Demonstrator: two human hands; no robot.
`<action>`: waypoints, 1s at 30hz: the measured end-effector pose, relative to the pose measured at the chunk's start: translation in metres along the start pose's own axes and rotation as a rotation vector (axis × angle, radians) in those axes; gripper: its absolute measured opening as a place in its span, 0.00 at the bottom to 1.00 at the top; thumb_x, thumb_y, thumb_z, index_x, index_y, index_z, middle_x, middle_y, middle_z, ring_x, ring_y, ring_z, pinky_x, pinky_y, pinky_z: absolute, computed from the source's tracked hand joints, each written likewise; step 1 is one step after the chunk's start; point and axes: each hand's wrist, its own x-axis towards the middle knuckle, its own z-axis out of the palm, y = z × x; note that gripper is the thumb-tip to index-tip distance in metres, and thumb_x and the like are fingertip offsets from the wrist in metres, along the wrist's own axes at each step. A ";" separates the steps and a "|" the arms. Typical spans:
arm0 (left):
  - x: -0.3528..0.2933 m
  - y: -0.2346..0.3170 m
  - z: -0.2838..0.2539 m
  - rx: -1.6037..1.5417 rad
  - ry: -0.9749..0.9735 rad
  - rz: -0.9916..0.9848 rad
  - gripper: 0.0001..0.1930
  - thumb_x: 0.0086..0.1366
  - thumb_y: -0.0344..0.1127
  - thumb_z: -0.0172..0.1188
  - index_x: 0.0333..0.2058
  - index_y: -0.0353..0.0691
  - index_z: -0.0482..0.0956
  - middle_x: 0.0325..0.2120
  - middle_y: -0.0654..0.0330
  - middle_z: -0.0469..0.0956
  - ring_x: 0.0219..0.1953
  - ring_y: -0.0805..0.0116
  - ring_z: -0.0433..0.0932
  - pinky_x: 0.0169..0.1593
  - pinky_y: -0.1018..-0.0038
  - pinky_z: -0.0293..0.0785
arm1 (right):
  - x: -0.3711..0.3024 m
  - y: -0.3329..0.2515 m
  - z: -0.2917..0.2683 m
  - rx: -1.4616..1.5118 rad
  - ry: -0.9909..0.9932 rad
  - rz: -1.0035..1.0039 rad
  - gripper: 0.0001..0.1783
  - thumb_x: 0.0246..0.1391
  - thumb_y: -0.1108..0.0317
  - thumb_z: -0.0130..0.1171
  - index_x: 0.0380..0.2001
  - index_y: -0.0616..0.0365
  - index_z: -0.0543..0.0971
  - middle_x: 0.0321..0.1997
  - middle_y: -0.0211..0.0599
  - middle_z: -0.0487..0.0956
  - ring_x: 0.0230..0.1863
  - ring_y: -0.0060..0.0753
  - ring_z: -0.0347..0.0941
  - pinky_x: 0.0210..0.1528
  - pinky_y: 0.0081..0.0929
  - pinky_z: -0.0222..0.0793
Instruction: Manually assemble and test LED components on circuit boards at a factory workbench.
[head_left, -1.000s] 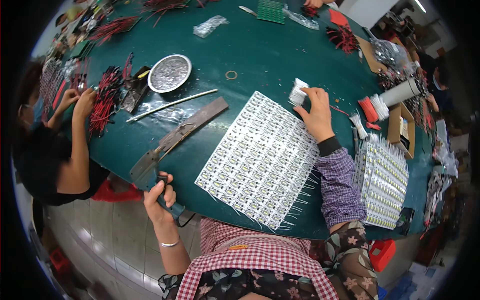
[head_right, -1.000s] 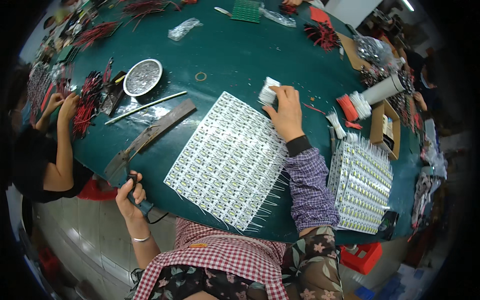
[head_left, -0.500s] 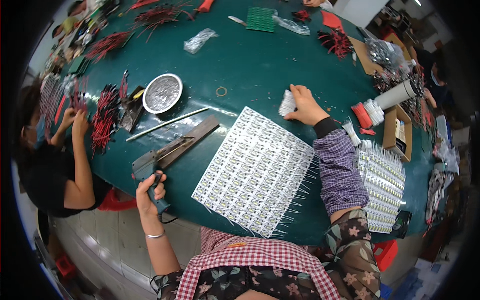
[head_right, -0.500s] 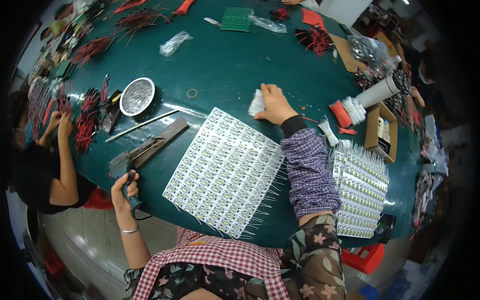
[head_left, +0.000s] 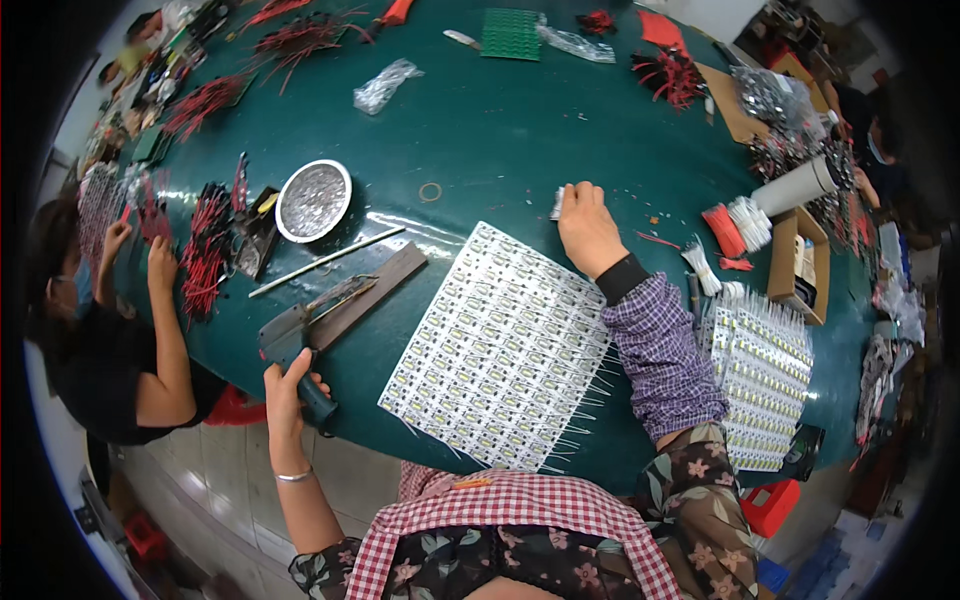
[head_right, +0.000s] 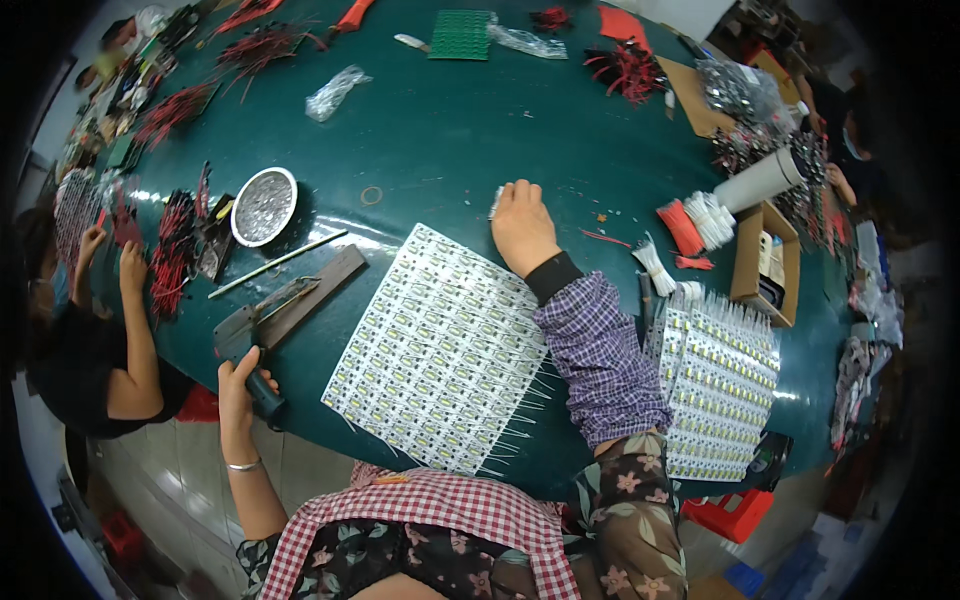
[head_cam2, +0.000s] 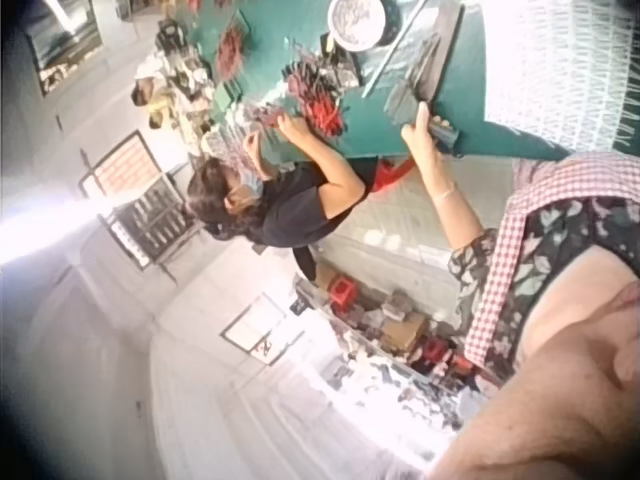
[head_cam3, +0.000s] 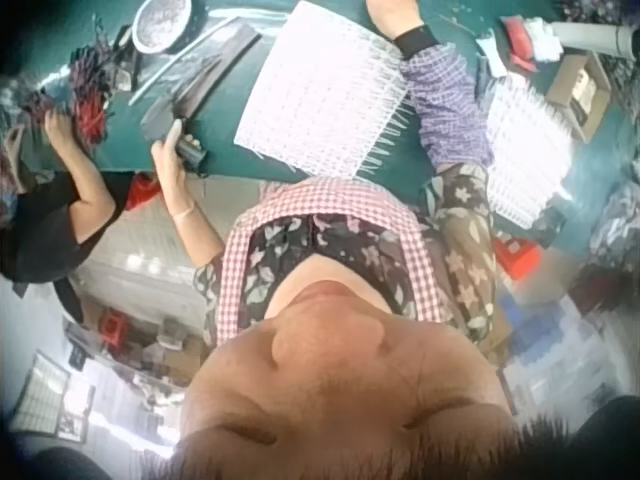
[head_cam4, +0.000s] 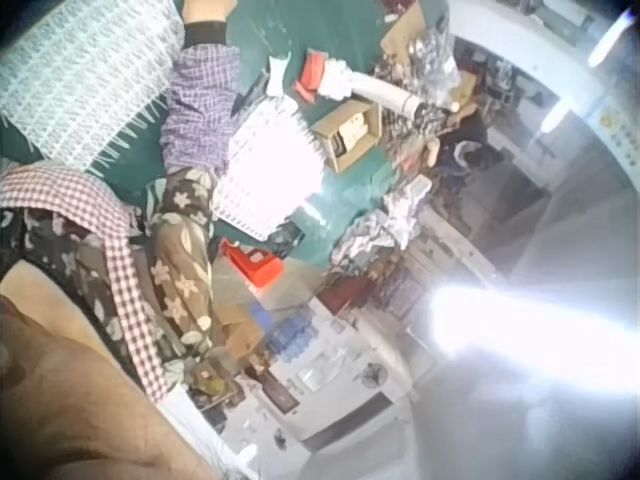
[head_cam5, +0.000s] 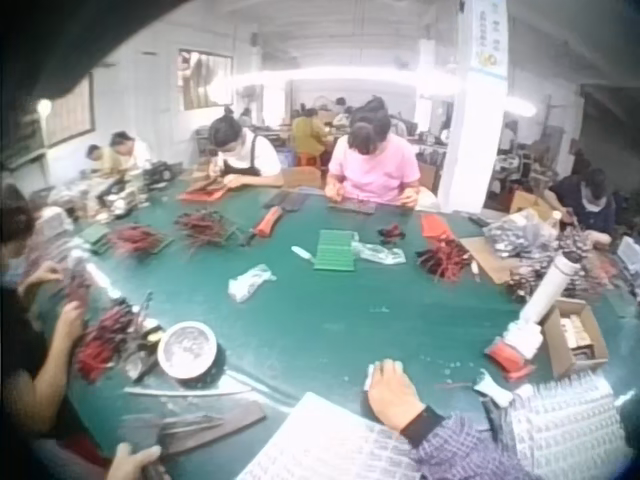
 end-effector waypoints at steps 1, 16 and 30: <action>0.001 0.003 -0.004 0.077 0.002 0.004 0.21 0.59 0.45 0.67 0.34 0.31 0.71 0.19 0.57 0.75 0.18 0.67 0.77 0.22 0.74 0.77 | -0.001 -0.003 0.005 -0.012 0.056 0.013 0.18 0.55 0.76 0.49 0.48 0.78 0.70 0.42 0.50 0.71 0.46 0.47 0.68 0.47 0.34 0.72; -0.023 0.032 -0.012 1.068 0.262 0.330 0.30 0.64 0.57 0.60 0.21 0.30 0.75 0.16 0.46 0.75 0.21 0.52 0.78 0.29 0.62 0.71 | 0.007 -0.017 0.026 -0.210 0.138 0.159 0.13 0.55 0.70 0.49 0.41 0.65 0.75 0.37 0.38 0.72 0.41 0.38 0.68 0.39 0.32 0.68; -0.072 0.030 0.004 0.513 0.220 0.456 0.14 0.67 0.37 0.62 0.28 0.32 0.73 0.14 0.66 0.69 0.18 0.82 0.65 0.22 0.81 0.59 | 0.007 -0.021 0.027 -0.156 0.186 0.174 0.07 0.53 0.74 0.51 0.36 0.62 0.71 0.33 0.42 0.70 0.37 0.42 0.68 0.37 0.36 0.69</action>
